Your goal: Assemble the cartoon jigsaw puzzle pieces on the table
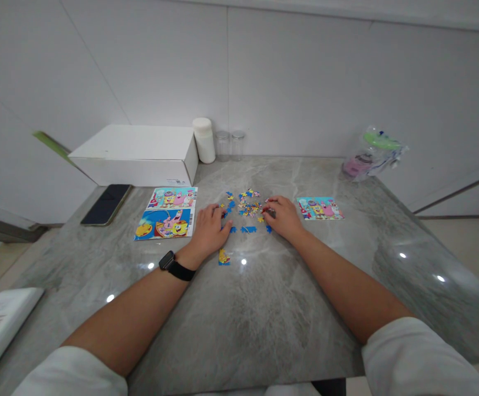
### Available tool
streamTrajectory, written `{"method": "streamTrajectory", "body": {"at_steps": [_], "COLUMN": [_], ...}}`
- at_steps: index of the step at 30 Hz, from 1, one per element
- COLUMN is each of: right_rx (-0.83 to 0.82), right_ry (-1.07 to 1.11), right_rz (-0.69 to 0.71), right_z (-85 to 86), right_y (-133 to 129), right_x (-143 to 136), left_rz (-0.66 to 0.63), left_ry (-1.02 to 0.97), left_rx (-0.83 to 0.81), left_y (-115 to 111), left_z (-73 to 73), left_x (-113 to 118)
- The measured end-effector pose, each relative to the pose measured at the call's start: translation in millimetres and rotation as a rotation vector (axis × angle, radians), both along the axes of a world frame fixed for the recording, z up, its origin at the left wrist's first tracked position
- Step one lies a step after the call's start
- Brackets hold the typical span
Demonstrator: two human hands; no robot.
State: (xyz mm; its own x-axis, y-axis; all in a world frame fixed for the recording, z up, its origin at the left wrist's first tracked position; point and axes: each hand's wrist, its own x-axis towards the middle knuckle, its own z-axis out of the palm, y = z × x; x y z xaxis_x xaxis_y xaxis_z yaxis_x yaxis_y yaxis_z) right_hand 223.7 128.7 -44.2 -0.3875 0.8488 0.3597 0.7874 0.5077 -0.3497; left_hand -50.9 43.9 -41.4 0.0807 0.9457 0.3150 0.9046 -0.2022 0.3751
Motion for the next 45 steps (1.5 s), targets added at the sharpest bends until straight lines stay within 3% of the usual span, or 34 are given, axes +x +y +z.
{"method": "streamTrajectory", "body": {"at_steps": [45], "right_rx": [-0.017], "right_ry": [0.029], "right_rz": [0.056], "right_z": [-4.4], "right_y": [4.1], "right_x": [1.7], "left_rz": [0.014], "left_ry": [-0.057], "left_rx": [-0.059], "left_y": [-1.2], "left_z": [6.0], "left_x": [3.7]}}
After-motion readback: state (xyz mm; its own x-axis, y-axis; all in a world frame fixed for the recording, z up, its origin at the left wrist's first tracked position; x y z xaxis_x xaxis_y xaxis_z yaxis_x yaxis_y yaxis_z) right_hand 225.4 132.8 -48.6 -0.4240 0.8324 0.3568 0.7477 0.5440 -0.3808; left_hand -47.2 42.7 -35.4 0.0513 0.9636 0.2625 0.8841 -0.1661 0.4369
